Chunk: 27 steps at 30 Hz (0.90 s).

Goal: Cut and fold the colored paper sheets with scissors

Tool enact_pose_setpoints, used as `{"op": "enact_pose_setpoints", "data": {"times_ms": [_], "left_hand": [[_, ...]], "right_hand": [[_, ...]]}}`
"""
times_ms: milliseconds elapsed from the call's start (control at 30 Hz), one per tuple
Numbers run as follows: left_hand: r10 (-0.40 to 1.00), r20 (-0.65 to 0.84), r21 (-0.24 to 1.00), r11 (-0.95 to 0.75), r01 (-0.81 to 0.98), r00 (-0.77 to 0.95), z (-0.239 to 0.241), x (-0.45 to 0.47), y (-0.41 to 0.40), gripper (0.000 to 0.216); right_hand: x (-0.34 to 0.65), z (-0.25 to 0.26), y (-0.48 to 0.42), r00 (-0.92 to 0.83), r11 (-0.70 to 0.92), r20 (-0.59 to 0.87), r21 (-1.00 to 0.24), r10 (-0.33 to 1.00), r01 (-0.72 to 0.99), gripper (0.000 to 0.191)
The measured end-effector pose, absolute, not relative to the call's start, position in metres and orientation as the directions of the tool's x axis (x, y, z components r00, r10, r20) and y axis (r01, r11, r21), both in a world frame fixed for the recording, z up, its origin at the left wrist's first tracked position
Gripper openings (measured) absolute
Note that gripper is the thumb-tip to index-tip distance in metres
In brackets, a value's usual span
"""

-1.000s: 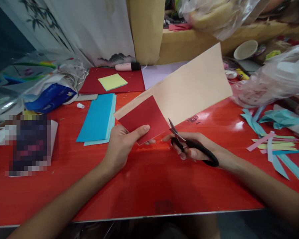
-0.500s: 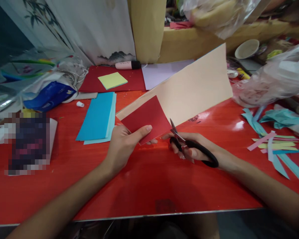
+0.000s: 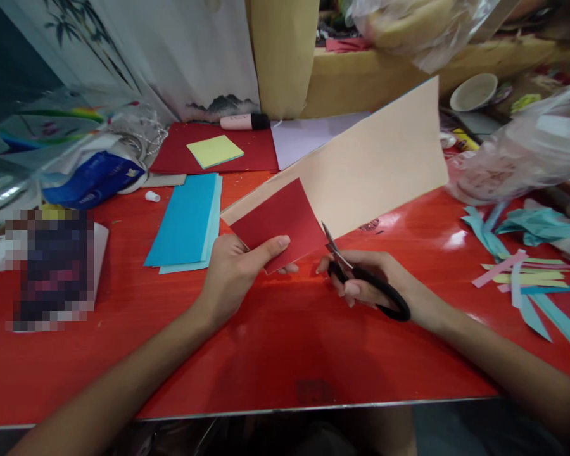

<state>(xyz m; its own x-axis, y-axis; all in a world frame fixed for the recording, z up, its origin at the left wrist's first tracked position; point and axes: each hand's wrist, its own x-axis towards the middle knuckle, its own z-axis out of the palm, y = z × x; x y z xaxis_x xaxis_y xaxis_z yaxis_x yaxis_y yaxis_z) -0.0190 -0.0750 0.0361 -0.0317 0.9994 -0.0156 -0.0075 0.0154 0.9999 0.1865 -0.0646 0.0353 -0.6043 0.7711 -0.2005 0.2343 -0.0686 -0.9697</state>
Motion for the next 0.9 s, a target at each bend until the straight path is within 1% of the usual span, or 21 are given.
{"op": "enact_pose_setpoints", "data": {"times_ms": [133, 367, 533, 700, 833, 900], "left_hand": [[1.0, 0.011, 0.999, -0.01, 0.033, -0.023, 0.037, -0.02, -0.074, 0.024], [0.999, 0.033, 0.999, -0.033, -0.007, -0.022, 0.037, -0.018, -0.074, 0.023], [1.0, -0.003, 0.999, 0.001, -0.048, -0.022, 0.038, -0.017, -0.074, 0.016], [0.999, -0.036, 0.999, 0.035, -0.036, -0.038, 0.04, -0.018, -0.073, 0.015], [0.999, -0.023, 1.0, 0.024, 0.013, -0.023, 0.041, -0.019, -0.073, 0.018], [1.0, -0.01, 1.0, 0.011, 0.004, -0.009, 0.041, -0.02, -0.073, 0.017]], "right_hand": [[0.183, 0.034, -0.068, -0.562, -0.046, -0.212, -0.954, 0.799, 0.295, 0.032], [0.181, 0.026, -0.07, -0.566, -0.067, -0.207, -0.964, 0.798, 0.258, 0.021], [0.18, 0.028, -0.071, -0.572, -0.043, -0.193, -0.963, 0.797, 0.266, 0.014], [0.179, 0.031, -0.071, -0.565, -0.015, -0.177, -0.96, 0.806, 0.28, 0.018], [0.179, 0.03, -0.072, -0.57, 0.021, -0.159, -0.955, 0.806, 0.295, 0.019], [0.18, 0.03, -0.073, -0.572, 0.039, -0.144, -0.954, 0.808, 0.296, 0.018]]}}
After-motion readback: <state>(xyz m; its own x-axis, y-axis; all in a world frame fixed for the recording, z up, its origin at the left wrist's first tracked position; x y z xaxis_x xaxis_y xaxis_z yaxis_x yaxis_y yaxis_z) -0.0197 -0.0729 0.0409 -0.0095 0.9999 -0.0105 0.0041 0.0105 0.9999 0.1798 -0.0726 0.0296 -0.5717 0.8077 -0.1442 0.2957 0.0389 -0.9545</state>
